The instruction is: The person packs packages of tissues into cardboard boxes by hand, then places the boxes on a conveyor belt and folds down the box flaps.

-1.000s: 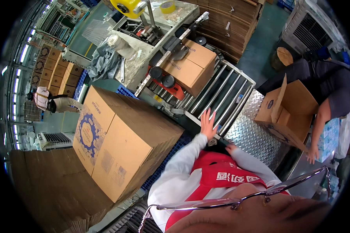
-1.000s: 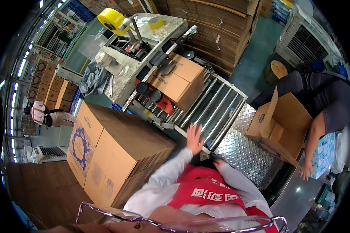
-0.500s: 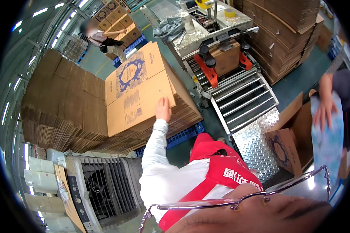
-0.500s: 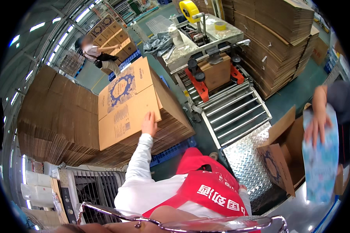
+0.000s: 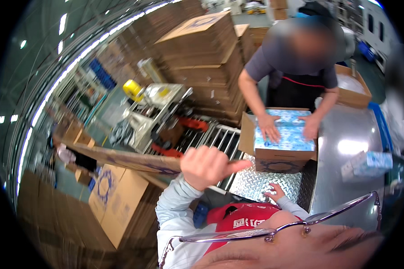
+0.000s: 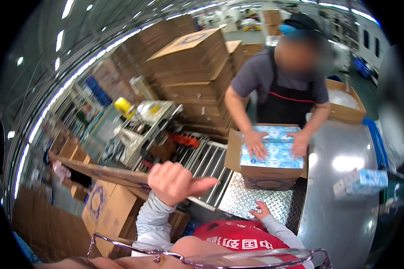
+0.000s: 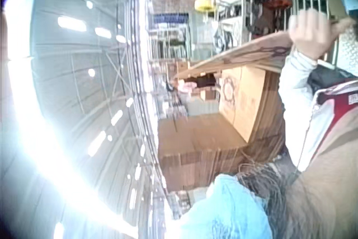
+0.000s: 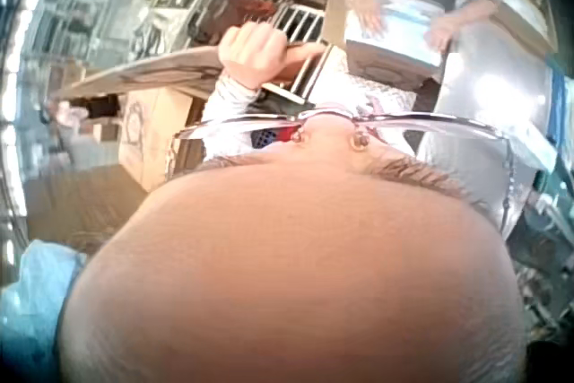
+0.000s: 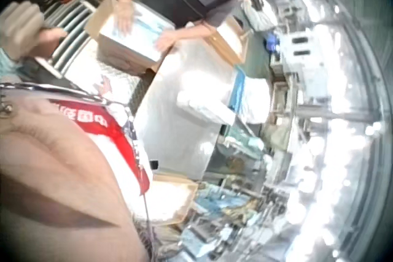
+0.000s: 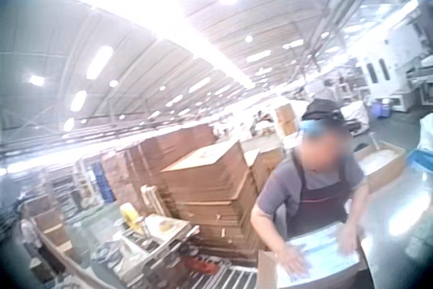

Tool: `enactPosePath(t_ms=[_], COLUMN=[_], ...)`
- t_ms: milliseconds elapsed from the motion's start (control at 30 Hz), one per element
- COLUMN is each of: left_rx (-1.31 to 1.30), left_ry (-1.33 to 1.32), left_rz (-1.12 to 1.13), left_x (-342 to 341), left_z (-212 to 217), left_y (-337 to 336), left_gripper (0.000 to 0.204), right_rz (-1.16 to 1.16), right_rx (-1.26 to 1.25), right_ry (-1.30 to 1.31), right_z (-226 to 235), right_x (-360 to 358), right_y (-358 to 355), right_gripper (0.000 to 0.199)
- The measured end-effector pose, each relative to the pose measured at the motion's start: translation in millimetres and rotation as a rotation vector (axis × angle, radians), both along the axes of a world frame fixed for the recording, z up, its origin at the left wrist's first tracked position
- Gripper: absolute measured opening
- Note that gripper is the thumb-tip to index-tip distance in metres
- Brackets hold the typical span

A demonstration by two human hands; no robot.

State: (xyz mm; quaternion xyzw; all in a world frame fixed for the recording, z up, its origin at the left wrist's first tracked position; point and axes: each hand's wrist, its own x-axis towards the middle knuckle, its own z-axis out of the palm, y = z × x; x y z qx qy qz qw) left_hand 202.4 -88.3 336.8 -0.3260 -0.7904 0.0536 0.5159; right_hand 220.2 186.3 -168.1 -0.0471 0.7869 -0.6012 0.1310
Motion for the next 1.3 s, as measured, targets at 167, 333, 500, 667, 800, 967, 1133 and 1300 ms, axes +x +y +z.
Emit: enactPosePath(t_ms=[167,333,500,667,800,967,1133,1300], left_rx=[0.081,0.095,0.557,1.446,1.578,1.291,1.573,0.941], left_ry=[-0.001,-0.018,-0.143,-0.452,-0.949,-1.683,-1.501,-1.539], left_rz=[-0.046,-0.181,-0.242,-0.232,-0.298,-0.089,0.091,0.367], left_x=[-39,-37,-100,-151,-172,-140,-136,-141], left_z=[34,37,-11,-113,-248,-261,-233,-162], left_y=[-16,38,5,-158,-196,-202,-187,-137], left_gripper=[0.06,0.06,0.054,0.059,0.053,0.108,0.112,0.119], right_rz=[-0.11,-0.209,-0.105,-0.623,-0.907,-1.396,-1.144,-0.975], right_rx=[0.455,0.331,0.492,0.172,-0.321,-0.12,-0.056,-0.465], right_ry=[0.318,0.278,0.229,0.369,0.469,0.553,0.58,0.601], right_z=[145,166,138,180,178,170,196,156], right_x=[60,83,79,75,49,4,-4,40], right_y=[93,92,81,80,76,31,13,89], right_gripper=[0.138,0.147,0.146,0.028,0.045,0.082,0.105,0.114])
